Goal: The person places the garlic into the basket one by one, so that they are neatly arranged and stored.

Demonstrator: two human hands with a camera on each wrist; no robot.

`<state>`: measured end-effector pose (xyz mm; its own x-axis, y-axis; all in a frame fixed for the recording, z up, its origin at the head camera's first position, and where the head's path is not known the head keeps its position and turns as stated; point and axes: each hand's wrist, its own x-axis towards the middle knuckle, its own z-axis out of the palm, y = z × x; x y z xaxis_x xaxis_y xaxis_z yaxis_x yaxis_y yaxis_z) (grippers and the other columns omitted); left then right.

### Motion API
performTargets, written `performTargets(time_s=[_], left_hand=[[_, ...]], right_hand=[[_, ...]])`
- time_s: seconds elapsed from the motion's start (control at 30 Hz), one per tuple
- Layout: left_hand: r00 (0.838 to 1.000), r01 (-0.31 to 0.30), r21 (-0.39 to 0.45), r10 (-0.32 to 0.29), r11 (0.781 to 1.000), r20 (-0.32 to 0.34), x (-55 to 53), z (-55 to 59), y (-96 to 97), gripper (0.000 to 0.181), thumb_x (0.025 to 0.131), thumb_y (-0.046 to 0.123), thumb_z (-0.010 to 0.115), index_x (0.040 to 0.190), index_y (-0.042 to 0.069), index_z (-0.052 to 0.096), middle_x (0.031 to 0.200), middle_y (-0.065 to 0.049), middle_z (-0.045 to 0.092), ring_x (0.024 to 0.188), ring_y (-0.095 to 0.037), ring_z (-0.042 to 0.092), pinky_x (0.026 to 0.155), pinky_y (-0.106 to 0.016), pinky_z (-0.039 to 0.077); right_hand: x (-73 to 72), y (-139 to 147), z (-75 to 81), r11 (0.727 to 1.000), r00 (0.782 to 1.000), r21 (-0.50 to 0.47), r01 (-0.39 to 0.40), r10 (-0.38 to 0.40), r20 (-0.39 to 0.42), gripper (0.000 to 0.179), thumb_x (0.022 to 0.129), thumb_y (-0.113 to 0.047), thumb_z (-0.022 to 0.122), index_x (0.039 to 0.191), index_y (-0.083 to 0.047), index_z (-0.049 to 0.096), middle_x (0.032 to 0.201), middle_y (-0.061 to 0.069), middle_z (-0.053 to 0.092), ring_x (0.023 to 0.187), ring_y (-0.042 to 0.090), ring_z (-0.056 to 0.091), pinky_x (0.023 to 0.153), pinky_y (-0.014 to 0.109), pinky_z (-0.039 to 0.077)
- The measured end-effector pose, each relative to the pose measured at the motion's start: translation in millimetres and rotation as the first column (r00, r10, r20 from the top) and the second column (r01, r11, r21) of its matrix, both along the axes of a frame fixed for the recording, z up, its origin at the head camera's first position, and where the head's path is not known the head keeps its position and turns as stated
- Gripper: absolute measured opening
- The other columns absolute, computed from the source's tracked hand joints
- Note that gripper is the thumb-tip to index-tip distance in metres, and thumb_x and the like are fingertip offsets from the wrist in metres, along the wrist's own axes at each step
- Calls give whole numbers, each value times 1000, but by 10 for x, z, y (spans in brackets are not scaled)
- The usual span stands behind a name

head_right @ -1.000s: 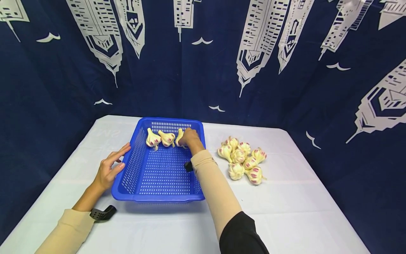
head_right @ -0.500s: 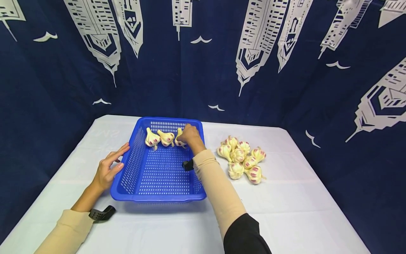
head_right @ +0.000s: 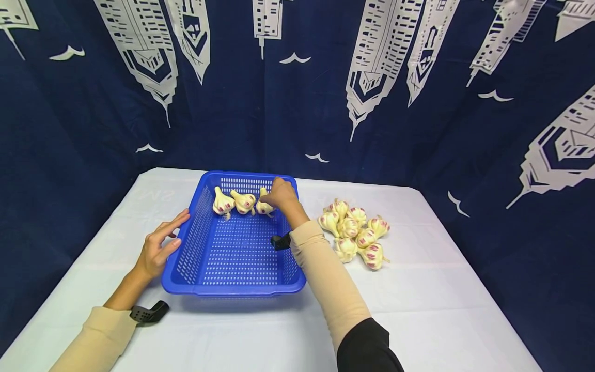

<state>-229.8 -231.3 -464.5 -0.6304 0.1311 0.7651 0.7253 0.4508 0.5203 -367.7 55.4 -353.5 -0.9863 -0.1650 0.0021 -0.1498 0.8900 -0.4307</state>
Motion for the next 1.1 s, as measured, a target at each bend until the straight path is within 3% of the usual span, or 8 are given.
performTargets(time_s=[0.17, 0.37, 0.43, 0.7, 1.1], left_hand=[[1000, -16, 27, 16, 1000, -25, 37, 53, 69, 53, 77, 4, 54, 129, -8, 61, 136, -24, 56, 95, -21, 56, 71, -31, 39], [1000, -7, 46, 8, 999, -21, 207, 281, 191, 49, 76, 0, 52, 122, -18, 59, 128, -37, 54, 90, -28, 56, 69, -34, 40], [1000, -12, 40, 12, 999, -19, 220, 302, 199, 49, 76, -1, 52, 121, -19, 59, 128, -37, 54, 90, -29, 56, 69, -34, 40], [1000, -16, 23, 17, 1000, -16, -15, -3, 33, 54, 78, 5, 54, 130, -6, 60, 138, -23, 55, 97, -17, 56, 73, -28, 39], [1000, -23, 34, 24, 999, -18, -31, -37, 21, 54, 76, 5, 55, 129, -6, 61, 136, -23, 56, 95, -19, 57, 71, -31, 40]], right_hand=[[23, 71, 64, 999, 1000, -20, -26, 25, -13, 77, 82, -31, 78, 142, 4, 45, 135, 24, 57, 125, 40, 52, 104, 44, 41], [78, 152, 97, 998, 999, -26, -48, 48, -19, 78, 82, -34, 77, 143, 2, 44, 135, 24, 57, 126, 41, 51, 104, 47, 41], [107, 176, 111, 998, 998, -35, -59, 59, -23, 78, 83, -34, 76, 144, 1, 44, 135, 24, 57, 125, 40, 52, 104, 47, 42], [203, 261, 175, 991, 993, -70, -112, 109, -38, 76, 83, -36, 76, 143, 0, 45, 131, 24, 60, 119, 38, 57, 99, 48, 45], [365, 415, 242, 982, 989, -120, -148, 144, -41, 74, 85, -39, 74, 143, -3, 47, 130, 24, 60, 118, 39, 58, 96, 51, 47]])
